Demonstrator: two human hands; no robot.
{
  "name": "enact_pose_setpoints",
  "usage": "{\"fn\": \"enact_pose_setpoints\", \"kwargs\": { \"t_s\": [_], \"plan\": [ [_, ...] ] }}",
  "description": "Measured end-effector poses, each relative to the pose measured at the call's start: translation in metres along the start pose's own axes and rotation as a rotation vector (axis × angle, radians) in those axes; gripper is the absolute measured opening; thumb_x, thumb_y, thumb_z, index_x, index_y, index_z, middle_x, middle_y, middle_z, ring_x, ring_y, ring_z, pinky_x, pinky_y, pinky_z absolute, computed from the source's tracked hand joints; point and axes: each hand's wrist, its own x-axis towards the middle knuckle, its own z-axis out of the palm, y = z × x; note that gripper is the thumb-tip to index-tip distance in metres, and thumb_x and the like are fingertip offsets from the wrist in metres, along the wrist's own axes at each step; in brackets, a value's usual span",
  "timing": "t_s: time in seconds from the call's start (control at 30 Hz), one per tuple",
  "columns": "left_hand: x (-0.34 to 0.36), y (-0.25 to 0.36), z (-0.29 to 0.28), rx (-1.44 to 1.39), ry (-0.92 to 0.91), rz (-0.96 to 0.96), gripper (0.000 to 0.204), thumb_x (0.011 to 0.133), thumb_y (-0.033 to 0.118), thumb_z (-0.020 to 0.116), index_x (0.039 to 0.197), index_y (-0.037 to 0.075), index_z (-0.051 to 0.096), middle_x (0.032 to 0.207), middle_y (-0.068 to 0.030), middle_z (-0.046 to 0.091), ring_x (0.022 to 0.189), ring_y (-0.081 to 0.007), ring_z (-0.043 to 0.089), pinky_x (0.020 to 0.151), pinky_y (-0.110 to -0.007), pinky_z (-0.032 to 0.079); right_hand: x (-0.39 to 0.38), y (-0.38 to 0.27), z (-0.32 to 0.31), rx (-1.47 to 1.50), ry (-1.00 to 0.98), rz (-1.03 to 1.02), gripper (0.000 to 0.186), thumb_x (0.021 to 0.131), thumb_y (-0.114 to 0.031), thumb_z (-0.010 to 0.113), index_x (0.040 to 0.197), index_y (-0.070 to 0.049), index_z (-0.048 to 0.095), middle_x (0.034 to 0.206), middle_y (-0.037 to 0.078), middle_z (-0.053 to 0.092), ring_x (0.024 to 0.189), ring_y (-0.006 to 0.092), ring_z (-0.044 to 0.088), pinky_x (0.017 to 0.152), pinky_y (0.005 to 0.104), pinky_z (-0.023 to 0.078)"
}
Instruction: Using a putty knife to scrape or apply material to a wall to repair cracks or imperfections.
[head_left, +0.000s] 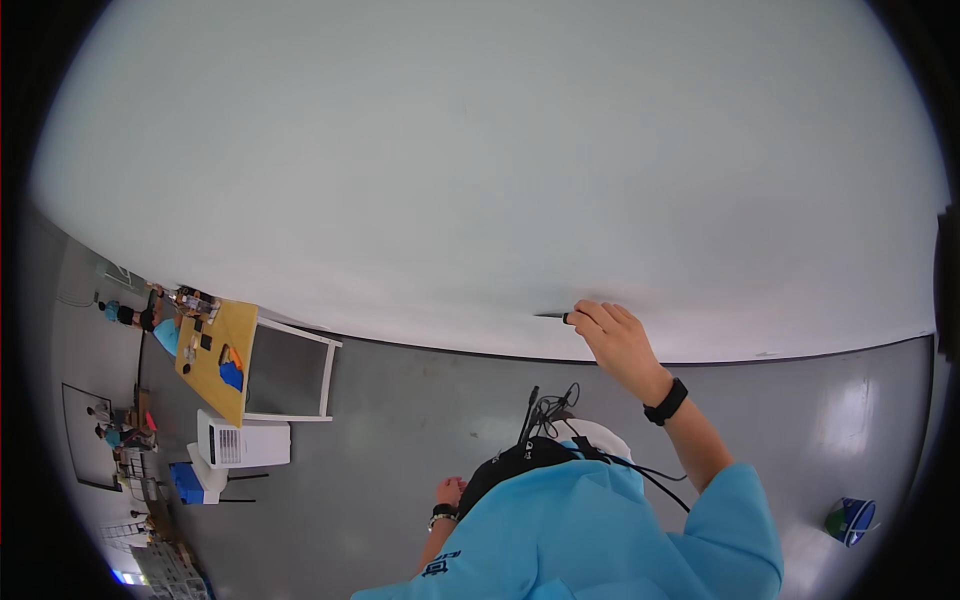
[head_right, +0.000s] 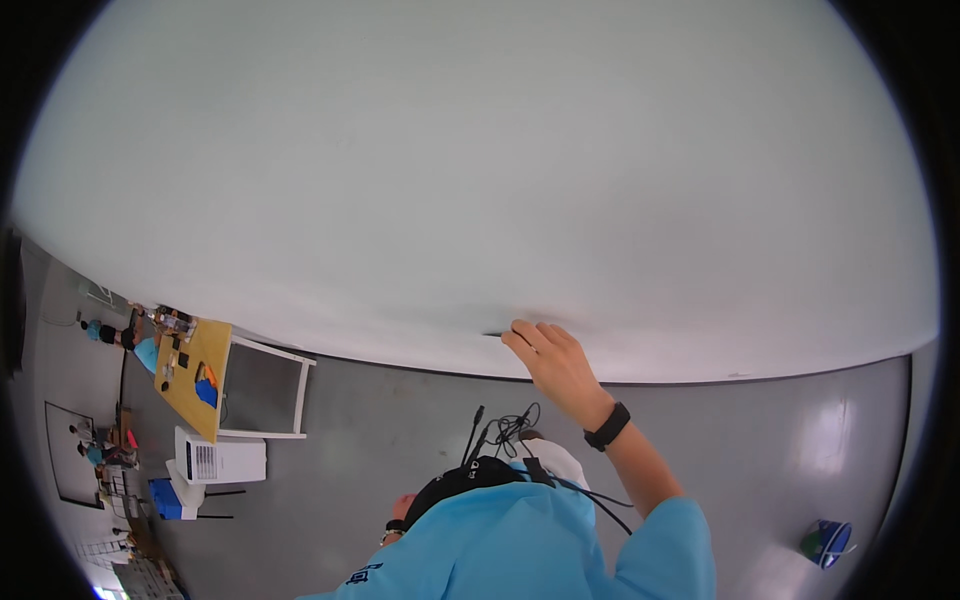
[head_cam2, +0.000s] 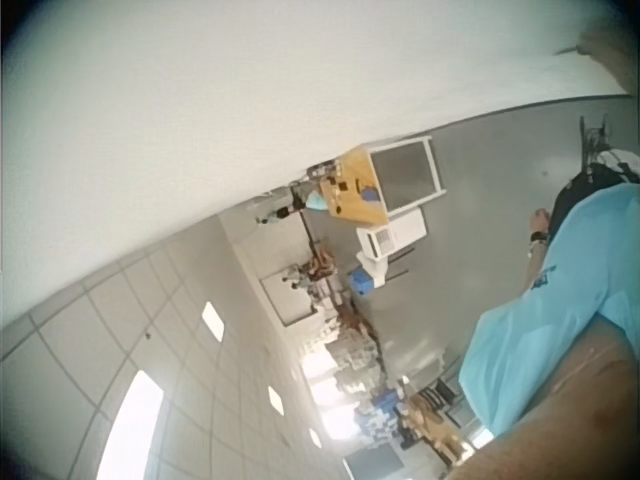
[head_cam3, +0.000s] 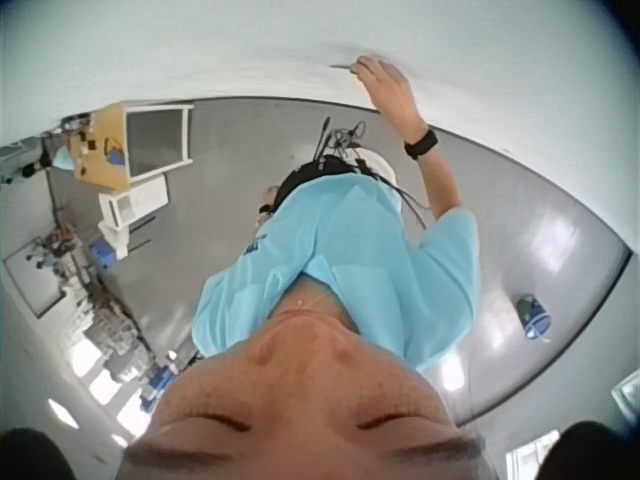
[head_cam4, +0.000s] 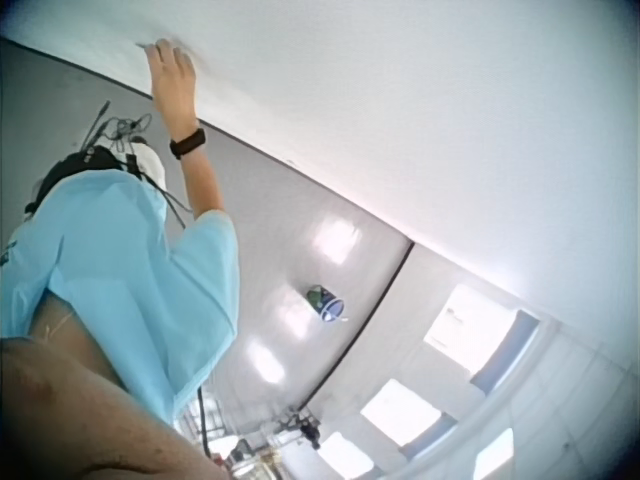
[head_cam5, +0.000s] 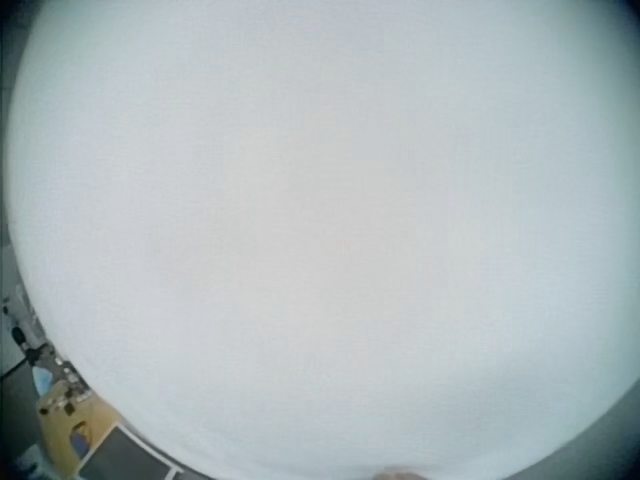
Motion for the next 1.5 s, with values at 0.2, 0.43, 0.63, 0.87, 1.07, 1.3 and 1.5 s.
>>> {"fn": "enact_pose_setpoints", "kwargs": {
  "t_s": [0.2, 0.43, 0.63, 0.87, 1.07, 1.3, 1.5],
  "plan": [
    [0.029, -0.005, 0.005, -0.374, 0.053, -0.088, 0.022, 0.092, 0.013, 0.044, 0.094, -0.001, 0.061, 0.084, -0.0127, 0.067, 0.074, -0.0224, 0.066, 0.062, -0.033, 0.054, 0.003, -0.004, 0.022, -0.018, -0.002, -0.068, 0.033, 0.071, 0.004, 0.057, 0.102, -0.005, 0.057, 0.102, 0.005, 0.056, 0.081, 0.0222, 0.055, 0.073, 0.0326, 0.048],
    [0.005, -0.025, 0.023, -0.154, 0.022, 0.056, 0.024, 0.091, 0.012, 0.045, 0.099, -0.002, 0.063, 0.084, -0.0143, 0.067, 0.075, -0.0252, 0.066, 0.068, -0.033, 0.054, 0.007, -0.003, 0.059, -0.015, 0.028, -0.020, 0.016, 0.081, -0.007, 0.062, 0.096, -0.008, 0.058, 0.099, 0.004, 0.058, 0.082, 0.0229, 0.058, 0.074, 0.0342, 0.048],
    [0.002, -0.091, 0.029, 0.004, 0.158, 0.131, 0.029, 0.082, 0.022, 0.052, 0.091, 0.003, 0.072, 0.085, -0.0108, 0.071, 0.083, -0.0226, 0.067, 0.080, -0.033, 0.050, 0.044, -0.030, 0.052, 0.081, 0.102, -0.071, 0.020, 0.078, -0.002, 0.058, 0.098, -0.007, 0.057, 0.098, 0.004, 0.057, 0.083, 0.0220, 0.058, 0.073, 0.0326, 0.049],
    [0.015, -0.031, 0.013, 0.013, 0.056, 0.158, 0.026, 0.084, 0.015, 0.051, 0.094, -0.001, 0.069, 0.083, -0.0125, 0.070, 0.077, -0.0225, 0.067, 0.072, -0.034, 0.053, 0.029, -0.010, 0.079, -0.056, 0.033, -0.068, 0.020, 0.079, -0.003, 0.058, 0.098, -0.008, 0.057, 0.099, 0.003, 0.057, 0.085, 0.0216, 0.058, 0.073, 0.0322, 0.049],
    [0.023, -0.023, -0.020, -0.035, 0.029, 0.137, 0.025, 0.088, 0.013, 0.048, 0.093, -0.003, 0.067, 0.082, -0.0139, 0.070, 0.074, -0.0233, 0.067, 0.070, -0.033, 0.054, 0.034, -0.028, -0.001, 0.148, 0.269, 0.080, 0.023, 0.076, -0.005, 0.069, 0.097, -0.008, 0.060, 0.104, 0.004, 0.061, 0.083, 0.0221, 0.061, 0.071, 0.0314, 0.051],
    [0.026, 0.019, -0.049, 0.057, -0.061, 0.082, 0.027, 0.088, 0.011, 0.046, 0.096, -0.003, 0.067, 0.084, -0.0143, 0.069, 0.076, -0.0236, 0.067, 0.069, -0.033, 0.054, -0.012, -0.001, -0.034, 0.545, 0.652, 0.358, 0.029, 0.081, 0.010, 0.063, 0.103, -0.003, 0.050, 0.113, 0.009, 0.053, 0.085, 0.0113, 0.055, 0.068, 0.0248, 0.047],
    [0.050, 0.018, -0.061, 0.185, -0.086, 0.187, 0.027, 0.087, 0.011, 0.045, 0.096, -0.004, 0.066, 0.085, -0.0153, 0.069, 0.076, -0.0252, 0.067, 0.071, -0.034, 0.054, -0.072, 0.009, 0.046, 1.239, 1.041, 0.642, 0.024, 0.090, 0.002, 0.054, 0.109, -0.006, 0.043, 0.111, 0.011, 0.051, 0.082, 0.0156, 0.059, 0.077, 0.0312, 0.051]
  ]
}}
